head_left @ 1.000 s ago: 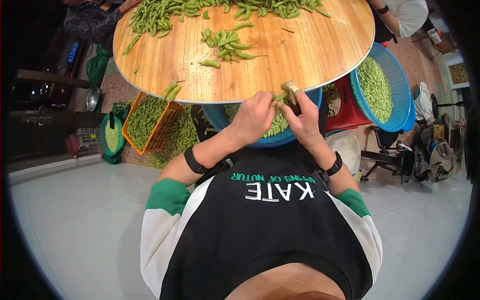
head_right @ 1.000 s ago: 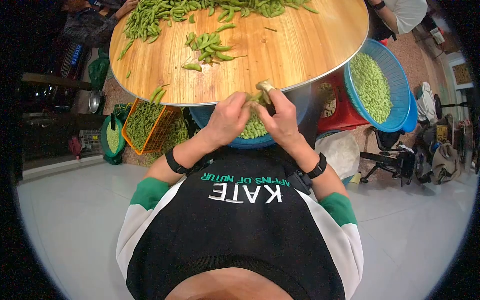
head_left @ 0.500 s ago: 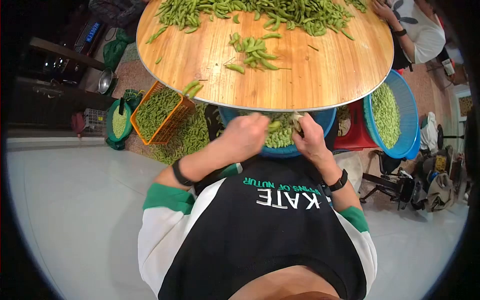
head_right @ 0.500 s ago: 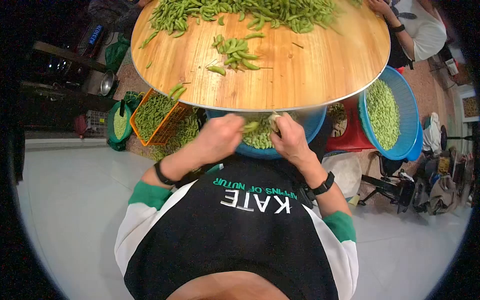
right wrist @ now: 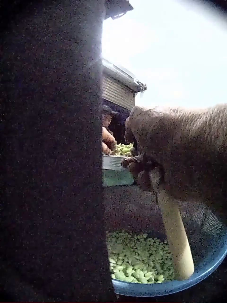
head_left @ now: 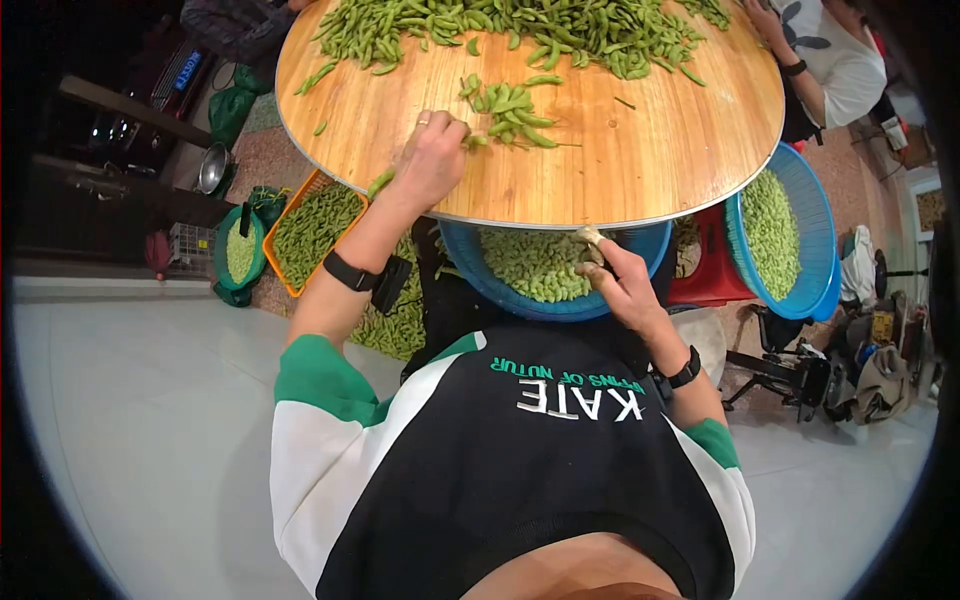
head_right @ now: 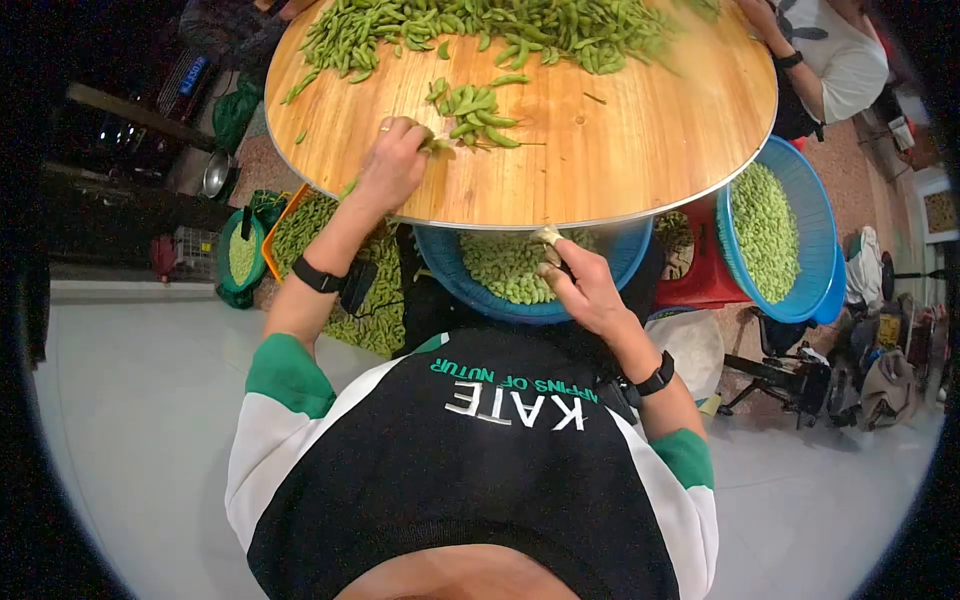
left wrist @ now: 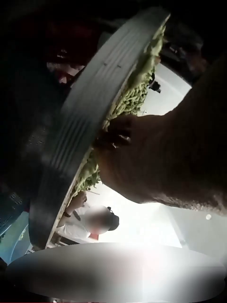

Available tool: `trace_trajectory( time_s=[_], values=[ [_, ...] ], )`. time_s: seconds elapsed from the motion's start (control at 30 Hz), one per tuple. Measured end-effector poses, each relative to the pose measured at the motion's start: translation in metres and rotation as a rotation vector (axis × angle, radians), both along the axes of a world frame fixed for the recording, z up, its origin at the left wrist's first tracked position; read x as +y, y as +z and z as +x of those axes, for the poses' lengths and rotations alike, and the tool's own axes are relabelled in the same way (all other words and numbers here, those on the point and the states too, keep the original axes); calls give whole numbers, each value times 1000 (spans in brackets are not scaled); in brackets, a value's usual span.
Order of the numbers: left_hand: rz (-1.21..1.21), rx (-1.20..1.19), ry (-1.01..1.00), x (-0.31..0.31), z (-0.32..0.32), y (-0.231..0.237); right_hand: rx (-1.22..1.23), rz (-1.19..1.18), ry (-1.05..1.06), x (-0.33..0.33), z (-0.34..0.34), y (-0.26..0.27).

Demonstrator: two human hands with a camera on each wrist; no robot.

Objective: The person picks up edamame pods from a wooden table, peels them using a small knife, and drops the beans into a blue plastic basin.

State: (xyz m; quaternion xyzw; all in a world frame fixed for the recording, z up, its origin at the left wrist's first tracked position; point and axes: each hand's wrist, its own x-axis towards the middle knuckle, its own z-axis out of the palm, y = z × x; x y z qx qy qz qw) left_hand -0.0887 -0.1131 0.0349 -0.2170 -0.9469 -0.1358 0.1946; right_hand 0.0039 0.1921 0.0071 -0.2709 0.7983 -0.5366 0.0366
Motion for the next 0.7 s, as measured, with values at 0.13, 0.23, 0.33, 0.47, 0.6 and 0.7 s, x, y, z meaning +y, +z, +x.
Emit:
trace_trajectory(
  time_s=[0.13,0.23,0.33,0.47,0.6,0.7],
  values=[
    [351,-100,-61,29,31,24,-482,-226,-3,1,4,22],
    [799,-560,-156,66,62,37,-626,-490,8,-8,-2,30],
    [1044,-867,-265,88,68,24,-763,-747,48,-14,-5,29],
    [1142,-888,-237,105,71,10,-859,-868,143,-9,-1,30],
    [1103,-797,-271,109,72,7,-909,-986,137,-8,2,32],
    [1050,-696,-280,109,75,4,-880,-957,143,-8,2,31]
  ],
)
